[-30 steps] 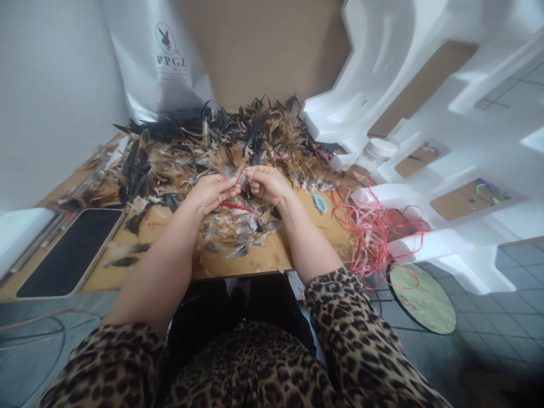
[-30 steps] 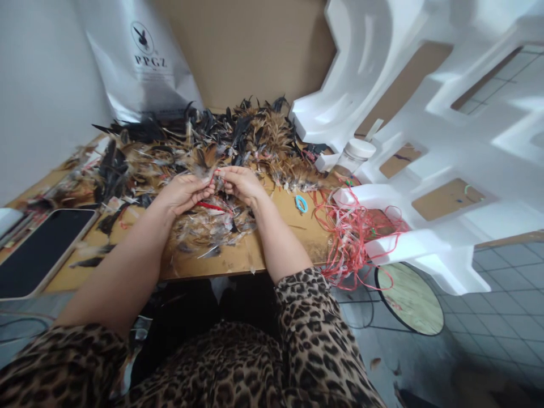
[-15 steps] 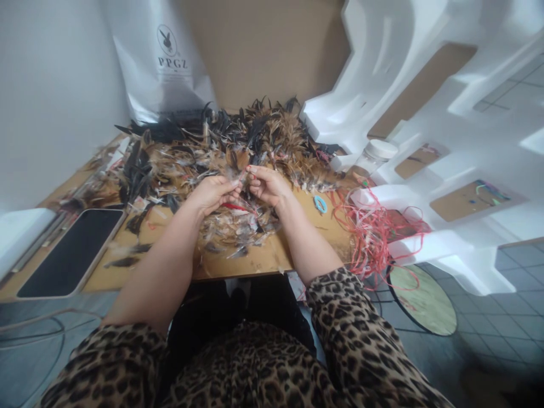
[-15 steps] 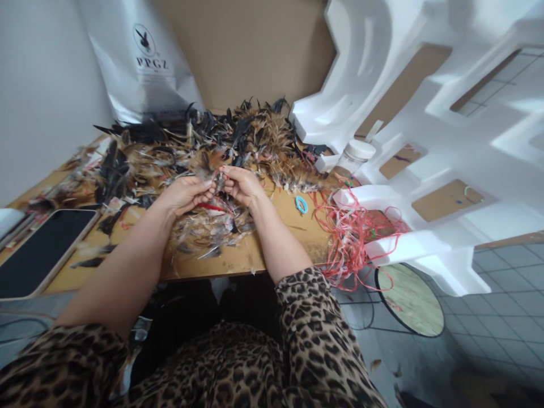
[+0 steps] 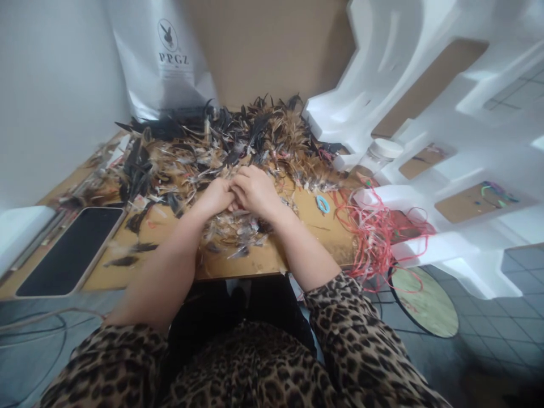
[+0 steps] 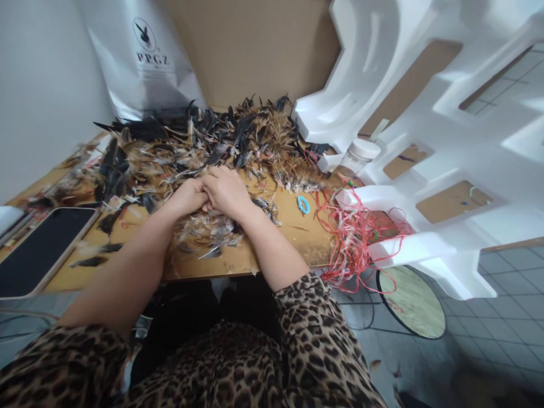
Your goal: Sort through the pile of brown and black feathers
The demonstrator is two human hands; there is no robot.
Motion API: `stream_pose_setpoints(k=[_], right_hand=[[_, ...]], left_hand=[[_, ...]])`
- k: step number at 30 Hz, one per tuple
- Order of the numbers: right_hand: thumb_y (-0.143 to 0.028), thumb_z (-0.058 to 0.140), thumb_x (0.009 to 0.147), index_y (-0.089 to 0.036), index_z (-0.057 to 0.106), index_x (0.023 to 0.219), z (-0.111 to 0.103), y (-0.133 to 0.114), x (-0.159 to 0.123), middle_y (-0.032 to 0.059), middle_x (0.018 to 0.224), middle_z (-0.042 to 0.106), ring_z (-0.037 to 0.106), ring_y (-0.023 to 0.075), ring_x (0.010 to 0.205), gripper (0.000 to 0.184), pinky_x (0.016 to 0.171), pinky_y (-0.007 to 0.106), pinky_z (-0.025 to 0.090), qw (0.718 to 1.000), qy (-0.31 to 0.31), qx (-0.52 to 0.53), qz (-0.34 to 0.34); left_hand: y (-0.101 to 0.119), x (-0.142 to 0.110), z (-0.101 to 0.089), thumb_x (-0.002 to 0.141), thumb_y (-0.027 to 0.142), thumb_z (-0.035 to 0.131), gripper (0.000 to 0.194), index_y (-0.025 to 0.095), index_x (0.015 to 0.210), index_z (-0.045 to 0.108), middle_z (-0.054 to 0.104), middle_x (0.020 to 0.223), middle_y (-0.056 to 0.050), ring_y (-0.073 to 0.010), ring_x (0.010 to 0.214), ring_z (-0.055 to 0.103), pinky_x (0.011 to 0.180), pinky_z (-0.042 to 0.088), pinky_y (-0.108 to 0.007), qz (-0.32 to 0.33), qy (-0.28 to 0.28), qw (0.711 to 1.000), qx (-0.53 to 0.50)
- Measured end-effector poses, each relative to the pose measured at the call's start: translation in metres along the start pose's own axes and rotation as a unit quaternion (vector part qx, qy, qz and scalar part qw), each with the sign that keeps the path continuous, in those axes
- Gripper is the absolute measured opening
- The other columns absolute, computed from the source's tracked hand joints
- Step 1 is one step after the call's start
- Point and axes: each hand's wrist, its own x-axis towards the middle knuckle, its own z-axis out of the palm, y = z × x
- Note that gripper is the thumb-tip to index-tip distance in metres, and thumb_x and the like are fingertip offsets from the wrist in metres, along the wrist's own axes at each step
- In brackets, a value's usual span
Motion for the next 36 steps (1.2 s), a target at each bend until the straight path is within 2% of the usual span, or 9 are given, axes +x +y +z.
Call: stream_pose_setpoints(k=[4, 8, 13, 16, 19, 22, 26, 33, 36], right_hand=[[-0.027, 0.046, 0.086, -0.016, 0.064, 0.083, -0.006, 0.016, 0.0, 0.0095, 0.098, 0.057, 0.043, 0.0217, 0.096, 0.021, 0.084, 0.036, 0.031, 1.0, 0.015, -0.001, 0.011], [-0.023, 0.051, 0.081, -0.016, 0.064, 0.078, -0.013, 0.028, 0.0, 0.0072, 0.096, 0.057, 0.044, 0.0202, 0.094, 0.015, 0.084, 0.035, 0.031, 0.999, 0.031, 0.034, 0.02], [-0.02, 0.052, 0.078, -0.014, 0.062, 0.071, -0.019, 0.035, 0.0, 0.0054, 0.085, 0.059, 0.049, 0.0163, 0.087, 0.014, 0.084, 0.032, 0.036, 0.991, -0.01, 0.132, 0.016], [-0.023, 0.056, 0.075, -0.013, 0.062, 0.071, -0.019, 0.046, 0.0, 0.0034, 0.079, 0.06, 0.053, 0.0131, 0.078, 0.012, 0.078, 0.028, 0.04, 0.967, -0.039, 0.246, 0.044], [-0.027, 0.059, 0.072, -0.012, 0.061, 0.074, -0.014, 0.058, -0.001, 0.0021, 0.074, 0.061, 0.053, 0.0114, 0.07, 0.015, 0.072, 0.025, 0.041, 0.928, -0.059, 0.355, 0.099], [-0.025, 0.061, 0.068, -0.012, 0.059, 0.069, -0.006, 0.064, 0.0, 0.0, 0.066, 0.058, 0.049, 0.0097, 0.063, 0.013, 0.063, 0.023, 0.039, 0.902, -0.059, 0.404, 0.138], [-0.016, 0.058, 0.063, -0.013, 0.048, 0.052, 0.005, 0.058, 0.002, -0.0042, 0.051, 0.045, 0.037, 0.0064, 0.055, 0.015, 0.055, 0.021, 0.032, 0.909, -0.015, 0.372, 0.186], [-0.034, 0.057, 0.071, -0.012, 0.055, 0.069, 0.013, 0.053, 0.001, -0.0029, 0.058, 0.052, 0.043, 0.007, 0.056, 0.022, 0.056, 0.02, 0.035, 0.895, -0.026, 0.401, 0.191], [-0.034, 0.055, 0.074, -0.012, 0.056, 0.071, 0.012, 0.052, 0.002, -0.0022, 0.058, 0.053, 0.045, 0.008, 0.056, 0.022, 0.058, 0.021, 0.035, 0.914, -0.026, 0.362, 0.182]], left_hand=[[0.004, -0.005, 0.005, 0.072, 0.012, 0.058, 0.022, 0.013, 0.05, 0.061, 0.057, 0.041, -0.003, -0.0092, 0.034, 0.051, 0.035, 0.038, -0.016, 0.005, -0.053, 0.999, 0.003], [0.005, -0.007, 0.008, 0.072, 0.023, 0.064, 0.022, 0.013, 0.052, 0.063, 0.059, 0.044, -0.005, -0.0099, 0.036, 0.053, 0.036, 0.039, -0.017, 0.016, -0.088, 0.996, 0.01], [0.005, -0.008, 0.01, 0.07, 0.027, 0.068, 0.022, 0.014, 0.053, 0.065, 0.06, 0.045, -0.005, -0.0103, 0.037, 0.054, 0.037, 0.041, -0.017, 0.025, -0.121, 0.992, -0.011], [0.008, -0.01, 0.011, 0.07, 0.03, 0.069, 0.02, 0.013, 0.058, 0.067, 0.061, 0.048, -0.006, -0.0109, 0.04, 0.056, 0.04, 0.043, -0.018, 0.04, -0.14, 0.989, -0.028], [0.014, -0.013, 0.012, 0.071, 0.031, 0.068, 0.021, 0.012, 0.062, 0.069, 0.064, 0.051, -0.007, -0.0117, 0.045, 0.059, 0.044, 0.046, -0.019, 0.055, -0.151, 0.986, -0.05], [0.017, -0.013, 0.011, 0.071, 0.029, 0.068, 0.021, 0.011, 0.061, 0.068, 0.064, 0.052, -0.008, -0.0112, 0.045, 0.058, 0.046, 0.047, -0.019, 0.054, -0.122, 0.987, -0.09], [0.016, -0.011, 0.007, 0.067, 0.029, 0.071, 0.02, 0.01, 0.062, 0.068, 0.064, 0.053, -0.008, -0.0098, 0.043, 0.057, 0.045, 0.046, -0.018, 0.034, -0.052, 0.984, -0.164], [0.005, 0.0, 0.002, 0.066, 0.025, 0.072, 0.017, 0.009, 0.064, 0.066, 0.064, 0.057, -0.006, -0.0061, 0.043, 0.055, 0.046, 0.045, -0.015, -0.004, 0.062, 0.965, -0.256], [0.002, 0.005, 0.001, 0.068, 0.022, 0.07, 0.015, 0.008, 0.065, 0.065, 0.064, 0.058, -0.005, -0.0051, 0.043, 0.054, 0.045, 0.044, -0.014, -0.025, 0.11, 0.955, -0.274]])
